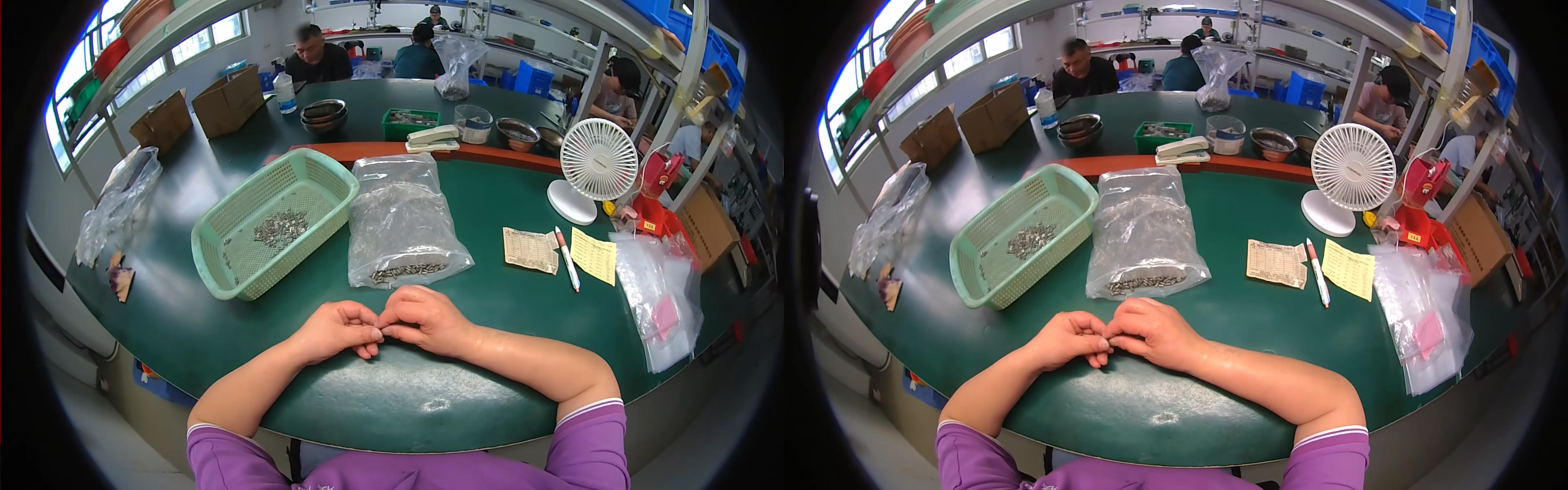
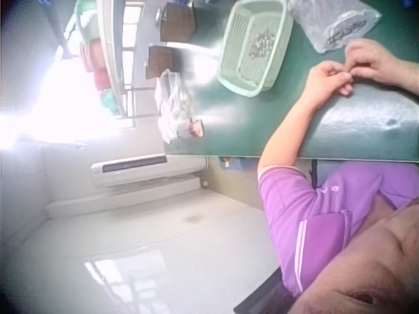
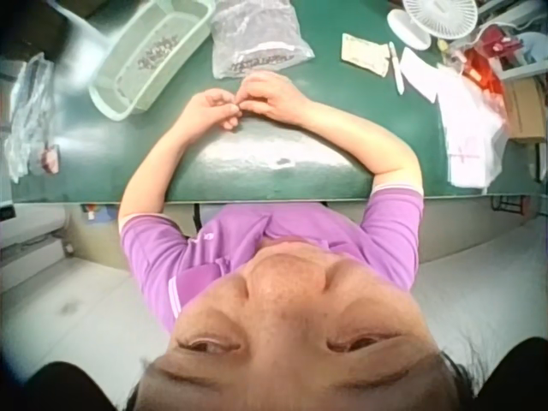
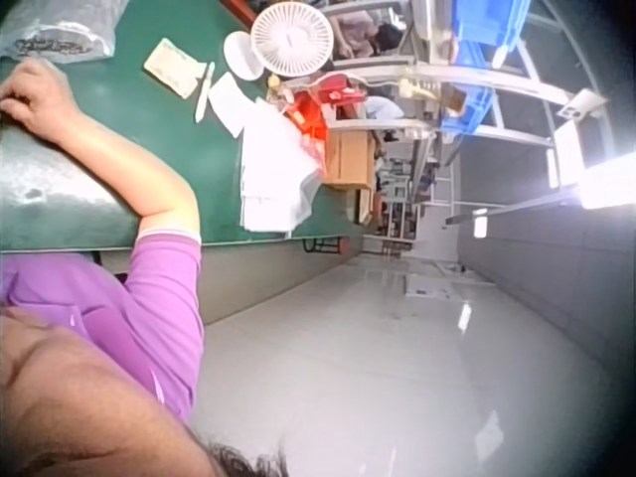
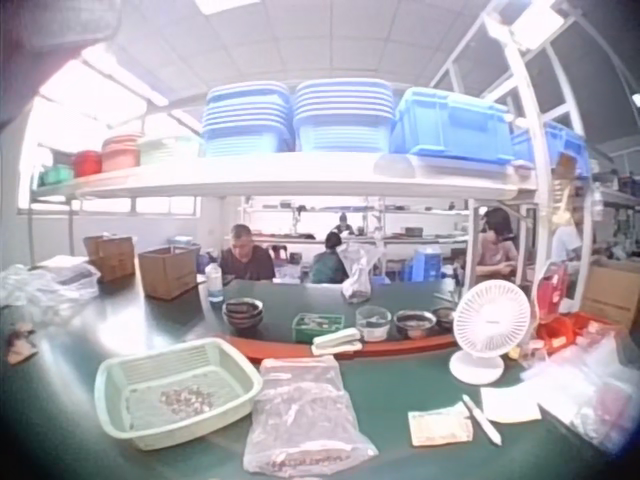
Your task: Sorting and inspecting small metal rings or clips on a workbench.
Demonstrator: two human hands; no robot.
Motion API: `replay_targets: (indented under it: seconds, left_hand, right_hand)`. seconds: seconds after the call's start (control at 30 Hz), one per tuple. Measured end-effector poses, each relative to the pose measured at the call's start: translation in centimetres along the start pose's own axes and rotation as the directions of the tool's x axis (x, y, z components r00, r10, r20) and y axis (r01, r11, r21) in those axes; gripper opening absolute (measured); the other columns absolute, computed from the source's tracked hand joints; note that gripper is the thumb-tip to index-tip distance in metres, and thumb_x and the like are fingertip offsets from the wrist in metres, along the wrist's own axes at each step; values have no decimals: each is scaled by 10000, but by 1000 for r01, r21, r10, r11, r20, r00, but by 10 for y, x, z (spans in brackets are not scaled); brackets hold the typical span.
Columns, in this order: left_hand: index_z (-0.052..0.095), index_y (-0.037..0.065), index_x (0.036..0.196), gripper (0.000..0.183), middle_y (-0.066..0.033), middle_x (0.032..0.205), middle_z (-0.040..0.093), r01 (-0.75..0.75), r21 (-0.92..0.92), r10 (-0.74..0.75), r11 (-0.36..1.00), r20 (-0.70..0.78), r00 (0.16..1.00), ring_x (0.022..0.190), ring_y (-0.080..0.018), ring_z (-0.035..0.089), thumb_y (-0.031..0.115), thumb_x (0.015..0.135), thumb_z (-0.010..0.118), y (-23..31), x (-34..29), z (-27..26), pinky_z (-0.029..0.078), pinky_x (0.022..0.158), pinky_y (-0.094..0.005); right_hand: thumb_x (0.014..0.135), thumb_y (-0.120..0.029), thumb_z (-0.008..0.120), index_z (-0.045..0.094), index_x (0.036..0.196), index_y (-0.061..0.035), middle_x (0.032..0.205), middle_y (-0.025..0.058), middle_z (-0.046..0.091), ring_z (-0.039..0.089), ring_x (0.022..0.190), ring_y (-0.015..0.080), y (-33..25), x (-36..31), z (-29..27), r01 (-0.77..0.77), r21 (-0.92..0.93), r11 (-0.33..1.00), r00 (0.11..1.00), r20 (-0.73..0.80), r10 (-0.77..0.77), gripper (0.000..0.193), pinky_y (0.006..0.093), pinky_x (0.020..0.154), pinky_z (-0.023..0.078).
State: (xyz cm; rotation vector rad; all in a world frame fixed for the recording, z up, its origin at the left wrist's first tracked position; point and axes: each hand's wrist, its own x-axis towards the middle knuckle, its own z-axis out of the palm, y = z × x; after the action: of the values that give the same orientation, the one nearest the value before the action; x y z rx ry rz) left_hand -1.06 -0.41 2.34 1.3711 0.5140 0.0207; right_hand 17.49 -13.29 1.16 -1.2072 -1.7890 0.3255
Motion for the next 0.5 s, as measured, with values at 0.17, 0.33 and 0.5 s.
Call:
replay_targets:
  seconds: [0.17, 0.33, 0.5]
  left_hand:
    - [627, -27, 1008, 123, -124, 887, 700, -17, 6, 17, 1000, -25, 1000, 736, -180, 700, 38, 910, 663, -2, -1, 1, 581, 634, -273]
    - [614, -14, 1014, 89, -105, 880, 664, -308, 131, 330, 942, -213, 920, 706, -164, 672, 41, 963, 566, 16, -8, -17, 565, 596, -274]
    - [633, 15, 1134, 195, -87, 1054, 642, -102, 903, 894, 418, -390, 220, 814, -162, 636, 75, 953, 596, 40, -34, -90, 528, 710, -297]
  right_hand:
    - [825, -103, 711, 716, 960, -115, 916, 53, 623, 619, 843, 252, 1, -2, 0, 72, -85, 994, 997, -28, -74, 136, 359, 736, 508]
    - [865, -87, 671, 699, 996, -81, 938, 75, 632, 631, 840, 233, 5, 4, -9, -167, -95, 981, 955, -263, 137, 134, 332, 722, 515]
    - [868, -112, 656, 685, 969, -86, 948, 72, 626, 620, 845, 241, 21, 5, -16, -332, -141, 933, 912, -301, 279, 108, 349, 732, 515]
